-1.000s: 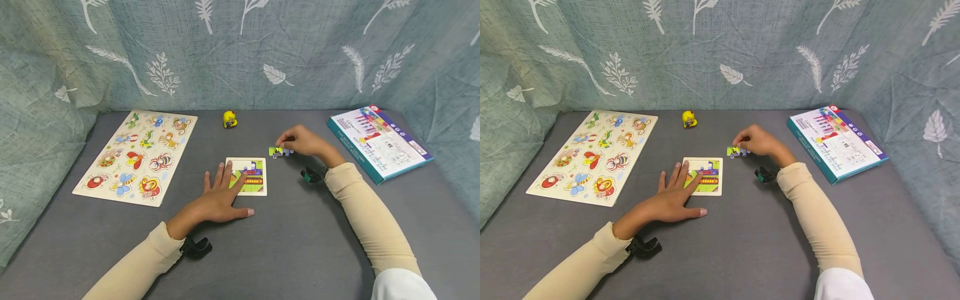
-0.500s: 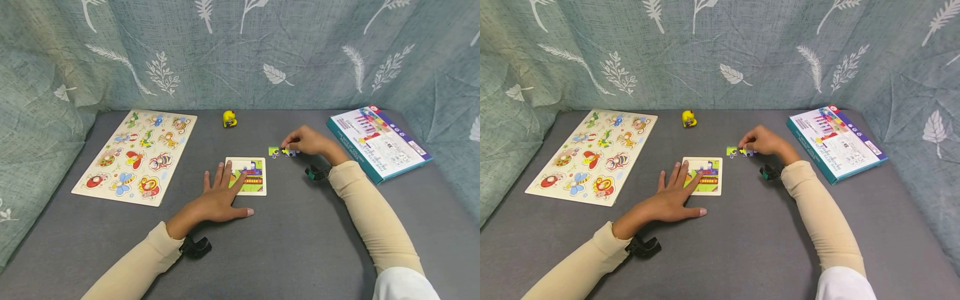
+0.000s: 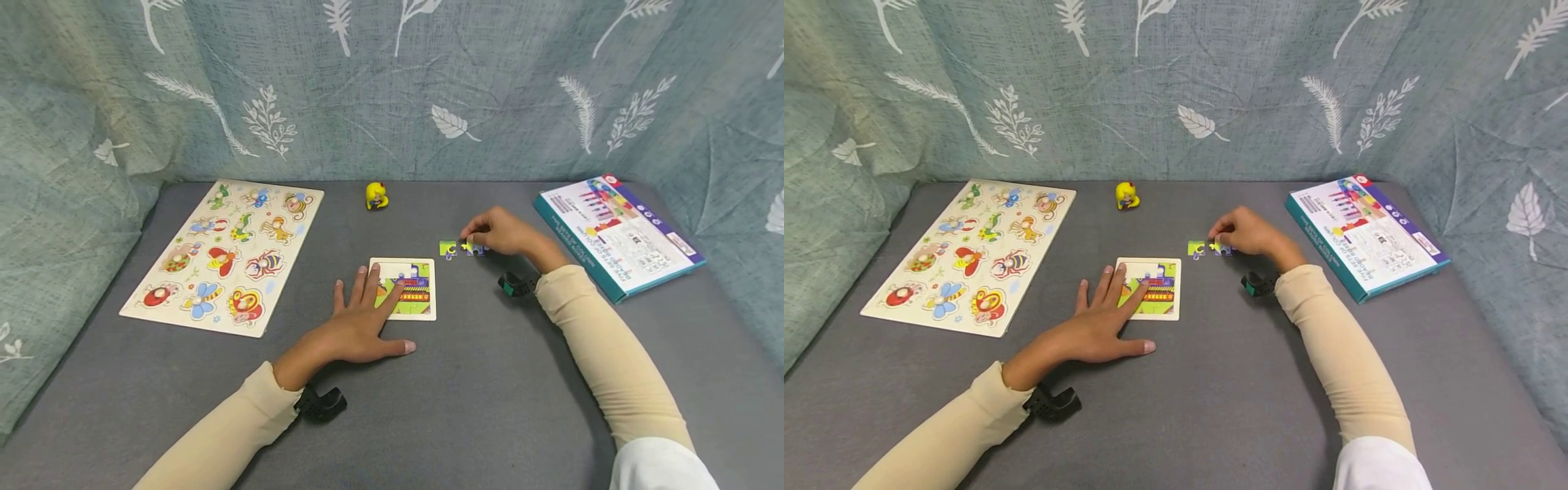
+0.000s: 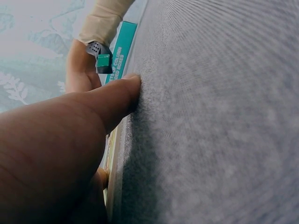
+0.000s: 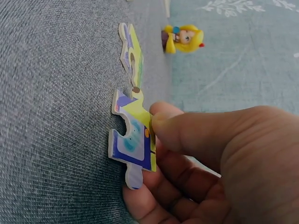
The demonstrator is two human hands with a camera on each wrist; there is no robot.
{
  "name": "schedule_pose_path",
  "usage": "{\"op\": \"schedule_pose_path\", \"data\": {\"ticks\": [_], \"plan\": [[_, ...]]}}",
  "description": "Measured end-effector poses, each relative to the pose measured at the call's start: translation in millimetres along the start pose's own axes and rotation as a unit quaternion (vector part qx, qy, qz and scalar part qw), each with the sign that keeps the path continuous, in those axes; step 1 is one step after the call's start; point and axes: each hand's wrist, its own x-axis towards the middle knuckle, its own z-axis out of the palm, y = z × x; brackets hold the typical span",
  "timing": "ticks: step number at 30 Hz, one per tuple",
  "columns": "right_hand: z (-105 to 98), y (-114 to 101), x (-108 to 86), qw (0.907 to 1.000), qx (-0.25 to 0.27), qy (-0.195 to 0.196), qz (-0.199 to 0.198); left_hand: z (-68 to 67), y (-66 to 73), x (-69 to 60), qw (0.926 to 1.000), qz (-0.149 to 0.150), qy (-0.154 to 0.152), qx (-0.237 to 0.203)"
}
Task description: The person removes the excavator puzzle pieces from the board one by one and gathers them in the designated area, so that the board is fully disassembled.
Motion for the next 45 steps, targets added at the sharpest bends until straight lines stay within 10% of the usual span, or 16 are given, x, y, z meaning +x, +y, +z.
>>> {"op": "schedule_pose_path", "data": {"ticks": [45], "plan": [[6,-27,4.0,0.9996,-0.01,0.025,-0.011,-3.7,2.0,4.6,0.9993,0.016,0.022,-0.024]]}}
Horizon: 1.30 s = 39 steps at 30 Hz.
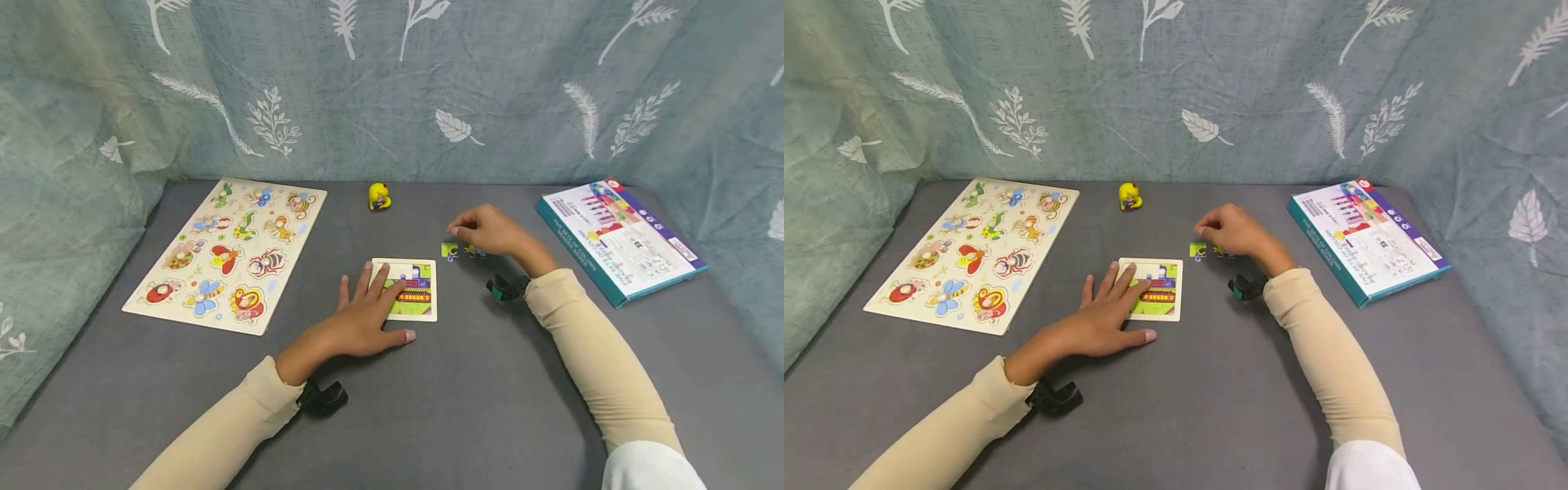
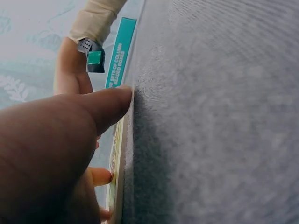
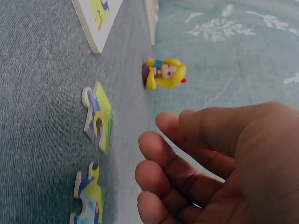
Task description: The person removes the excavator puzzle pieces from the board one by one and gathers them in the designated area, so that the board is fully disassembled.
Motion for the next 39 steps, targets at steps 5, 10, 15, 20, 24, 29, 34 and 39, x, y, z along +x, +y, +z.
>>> {"op": "schedule_pose_path", "data": {"ticks": [5,10,15,20,24,29,34,39], "plan": [[2,-6,1.3,0.9996,0.026,-0.005,-0.006,-0.3,-1.1,3.6,0.9995,0.015,0.028,-0.006],[9,-14,1.4,0.9987,0.05,0.009,-0.005,0.0,-2.0,2.8,0.9991,0.038,0.014,0.012],[15,-21,-1.0,0.9978,0.064,0.009,-0.01,1.1,-0.4,3.4,0.9988,0.047,-0.005,0.014],[20,-25,0.5,0.9968,0.078,0.0,-0.019,0.1,0.6,6.3,0.9984,0.049,-0.024,0.018],[24,-28,0.7,0.9954,0.092,-0.01,-0.024,-0.4,1.2,8.2,0.9977,0.048,-0.043,0.02],[29,-29,0.8,0.9943,0.099,-0.024,-0.032,-1.9,2.9,9.5,0.9972,0.038,-0.056,0.033],[34,-33,-1.3,0.9934,0.099,-0.051,-0.029,0.0,4.7,8.7,0.9969,0.027,-0.062,0.04],[39,-32,1.0,0.9941,0.085,-0.06,-0.033,-0.1,5.3,9.0,0.997,0.03,-0.058,0.043]]}}
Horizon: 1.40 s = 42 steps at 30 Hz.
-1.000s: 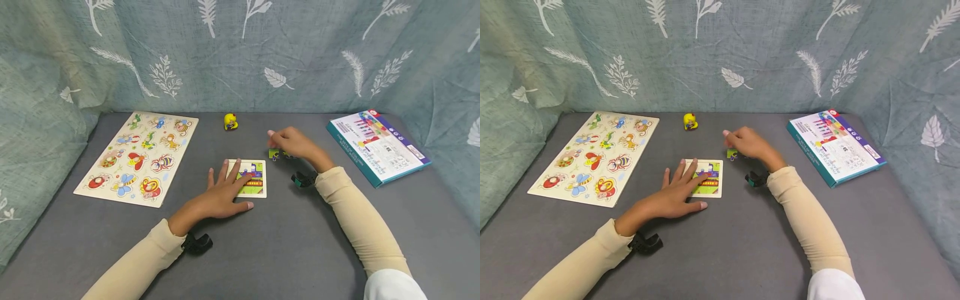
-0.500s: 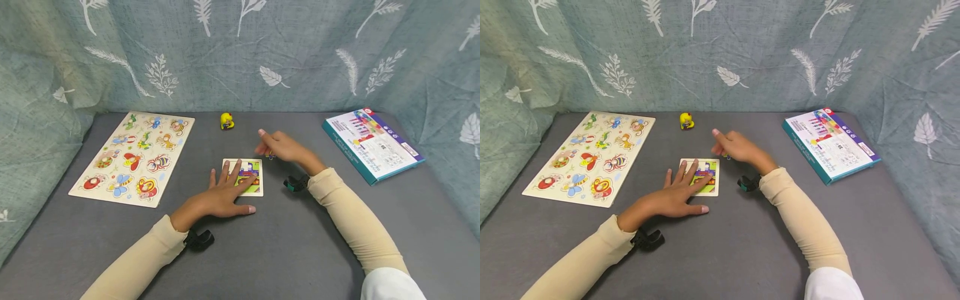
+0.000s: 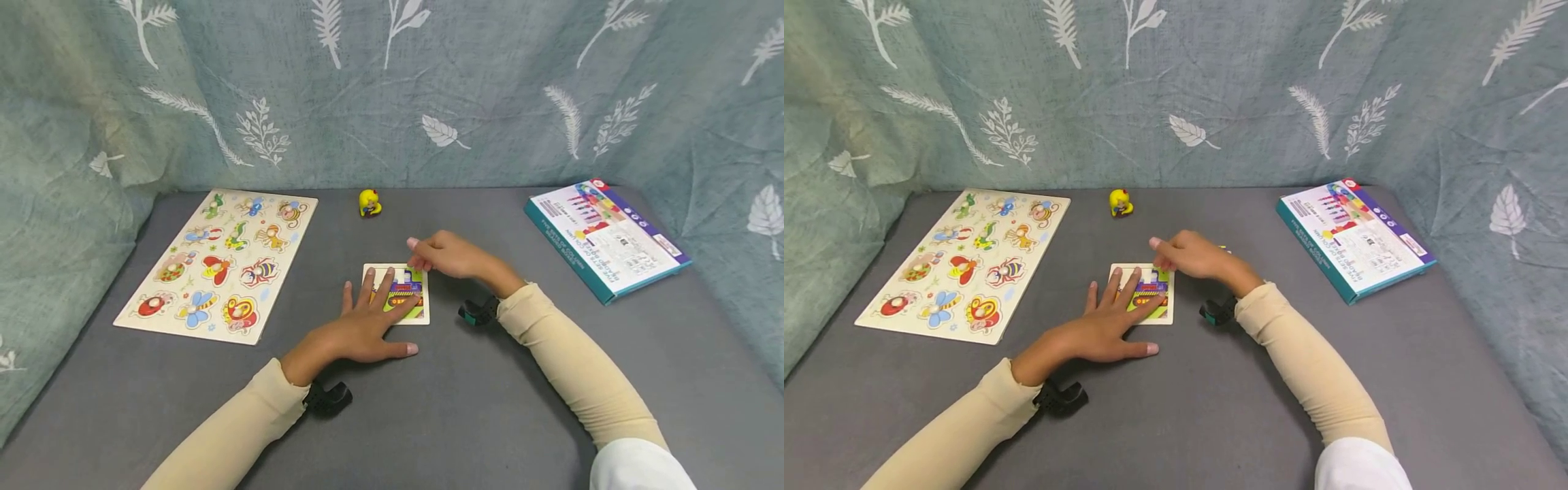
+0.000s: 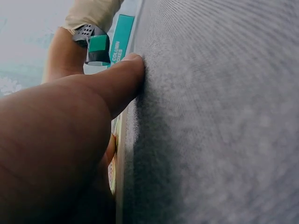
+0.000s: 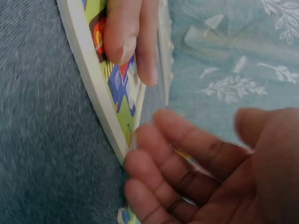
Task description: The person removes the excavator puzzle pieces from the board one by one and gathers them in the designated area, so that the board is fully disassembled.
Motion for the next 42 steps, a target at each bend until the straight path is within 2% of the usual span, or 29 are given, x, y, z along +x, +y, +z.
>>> {"op": "schedule_pose_path", "data": {"ticks": [10,18,33,42], "plan": [[7,-1,3.9,0.9998,-0.017,-0.008,0.0,1.4,-1.0,0.3,1.0,0.002,0.0,0.0],[8,-3,7.4,0.998,-0.062,-0.011,0.0,-0.2,0.0,0.9,1.0,0.001,0.003,0.008],[9,-7,9.5,0.9938,-0.099,-0.049,-0.013,-0.1,-0.3,1.5,1.0,-0.003,-0.002,0.009],[13,-10,12.6,0.9898,-0.135,-0.035,-0.026,0.5,-0.5,0.9,1.0,0.002,-0.002,0.008]]}}
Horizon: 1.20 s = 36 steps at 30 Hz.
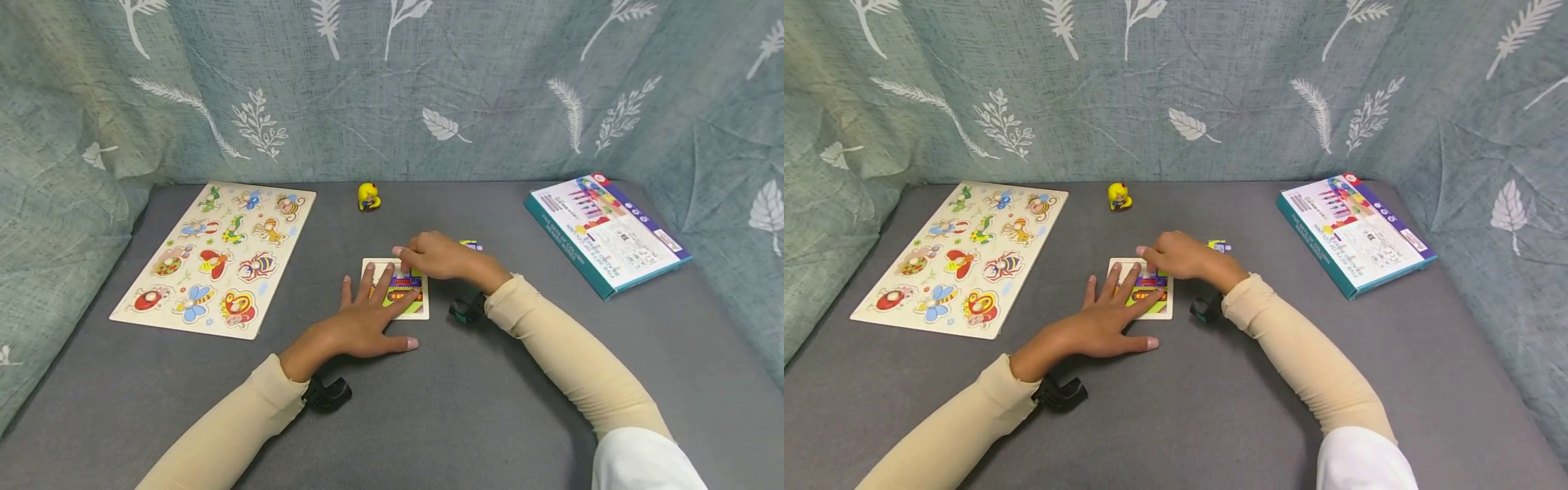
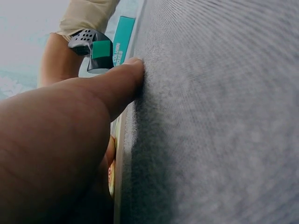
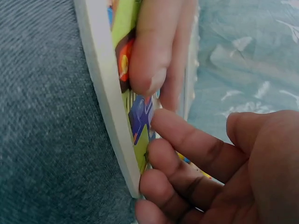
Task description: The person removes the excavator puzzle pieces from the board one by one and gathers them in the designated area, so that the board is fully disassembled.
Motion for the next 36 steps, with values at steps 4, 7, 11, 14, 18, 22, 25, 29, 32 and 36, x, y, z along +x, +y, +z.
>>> {"op": "schedule_pose_path", "data": {"ticks": [4,7,11,14,18,22,25,29,32,36], "plan": [[1.2,-2.2,0.9,0.9998,-0.008,0.006,0.015,0.4,-0.6,0.1,1.0,0.002,0.0,0.001],[1.9,-3.6,0.7,0.9997,-0.015,0.007,0.015,0.4,-0.7,0.1,1.0,0.001,-0.001,0.002],[1.9,-4.7,0.2,0.9996,-0.028,0.011,0.003,-0.4,0.1,0.1,1.0,-0.001,-0.003,0.003],[1.2,-4.6,-0.3,0.9995,-0.03,0.013,-0.004,-0.8,0.7,0.2,1.0,0.0,-0.004,0.002],[-0.2,-3.7,-2.1,0.9998,-0.015,0.009,-0.003,-0.8,0.8,0.2,1.0,0.0,-0.002,0.005],[-1.0,-2.7,-4.7,0.9998,0.013,0.018,-0.002,-0.5,0.4,-0.1,0.9999,-0.004,0.0,0.009],[-1.2,-1.8,-5.6,0.9991,0.023,0.031,-0.018,-0.3,-0.3,-0.4,1.0,-0.003,0.001,0.007],[-2.0,-1.3,-5.7,0.9984,0.019,0.038,-0.037,0.1,-1.4,-0.6,1.0,0.0,0.003,0.005],[-2.8,-1.4,-5.9,0.9984,0.012,0.039,-0.04,-0.2,-1.5,-0.7,1.0,0.0,0.001,0.004],[-4.2,-0.2,-6.1,0.9987,0.006,0.035,-0.038,-1.3,-1.0,-0.7,1.0,0.001,-0.001,0.0]]}}
